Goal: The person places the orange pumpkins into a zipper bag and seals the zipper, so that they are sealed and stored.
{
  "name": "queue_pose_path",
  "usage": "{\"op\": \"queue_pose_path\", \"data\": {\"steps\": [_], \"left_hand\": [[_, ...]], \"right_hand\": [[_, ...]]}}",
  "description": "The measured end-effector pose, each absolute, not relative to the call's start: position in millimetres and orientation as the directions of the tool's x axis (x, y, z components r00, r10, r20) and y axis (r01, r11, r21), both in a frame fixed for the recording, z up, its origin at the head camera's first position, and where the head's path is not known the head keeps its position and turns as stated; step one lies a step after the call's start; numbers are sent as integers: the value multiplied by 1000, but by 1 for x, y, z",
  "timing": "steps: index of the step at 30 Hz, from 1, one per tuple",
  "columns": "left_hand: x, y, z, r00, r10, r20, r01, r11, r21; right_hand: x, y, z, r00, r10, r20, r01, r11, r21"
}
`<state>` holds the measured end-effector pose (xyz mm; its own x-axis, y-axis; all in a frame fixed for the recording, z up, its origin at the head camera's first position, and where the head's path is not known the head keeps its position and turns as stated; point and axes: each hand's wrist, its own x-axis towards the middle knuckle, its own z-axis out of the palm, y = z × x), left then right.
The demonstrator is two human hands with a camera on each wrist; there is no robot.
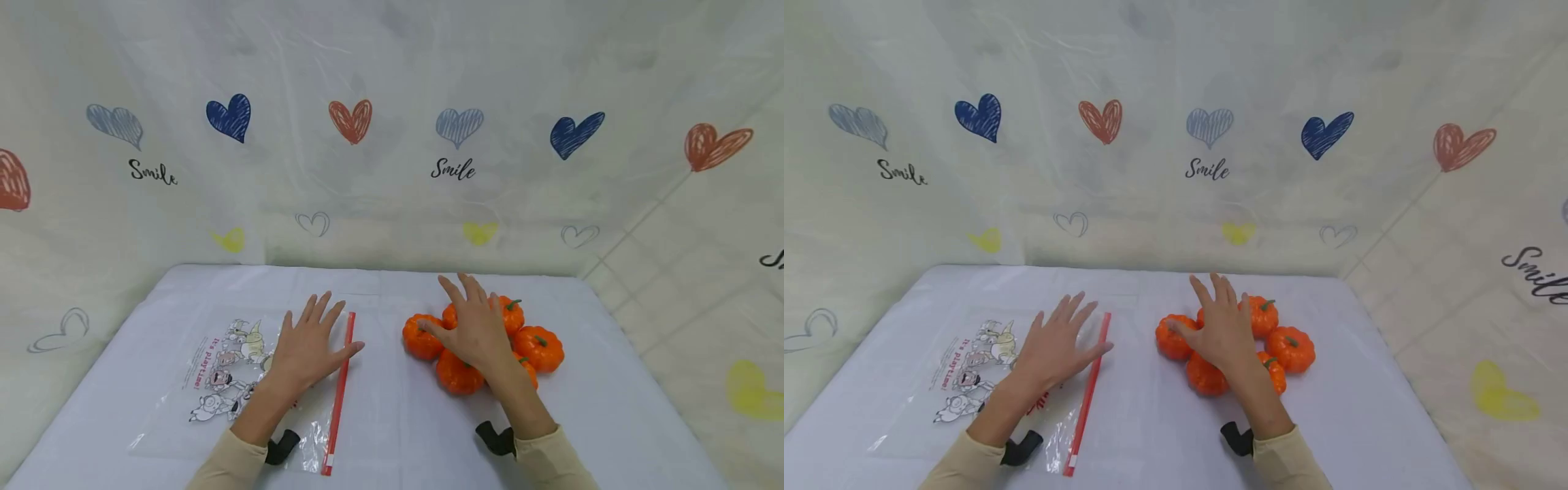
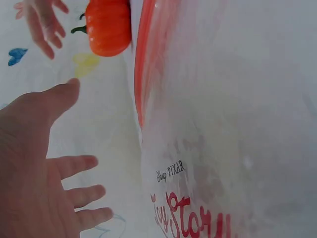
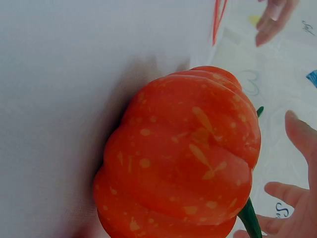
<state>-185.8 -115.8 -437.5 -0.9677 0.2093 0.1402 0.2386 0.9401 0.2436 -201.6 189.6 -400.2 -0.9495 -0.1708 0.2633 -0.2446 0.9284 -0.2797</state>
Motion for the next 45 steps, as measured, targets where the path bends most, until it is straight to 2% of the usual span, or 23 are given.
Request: {"op": "queue_pose_path", "data": {"steps": [5, 9, 17, 24, 31, 45], "left_hand": [[-182, -118, -442, -966, 227, 124, 254, 923, 288], [-179, -119, -444, -964, 234, 125, 262, 913, 314], [-175, -119, -445, -956, 271, 115, 293, 901, 320], [-172, -123, -448, -952, 287, 111, 307, 901, 308], [-172, -126, -450, -953, 298, 63, 302, 898, 320], [-168, -132, -458, -943, 334, -10, 300, 859, 414]], "right_hand": [[-199, 190, -397, -960, -166, 224, -243, 892, -381], [-197, 191, -397, -961, -178, 212, -254, 872, -418], [-197, 194, -401, -960, -197, 201, -267, 863, -429], [-197, 194, -404, -973, -194, 128, -231, 868, -441], [-197, 194, -405, -975, -197, 103, -223, 875, -430], [-194, 185, -405, -959, -279, 46, -266, 837, -478]]}}
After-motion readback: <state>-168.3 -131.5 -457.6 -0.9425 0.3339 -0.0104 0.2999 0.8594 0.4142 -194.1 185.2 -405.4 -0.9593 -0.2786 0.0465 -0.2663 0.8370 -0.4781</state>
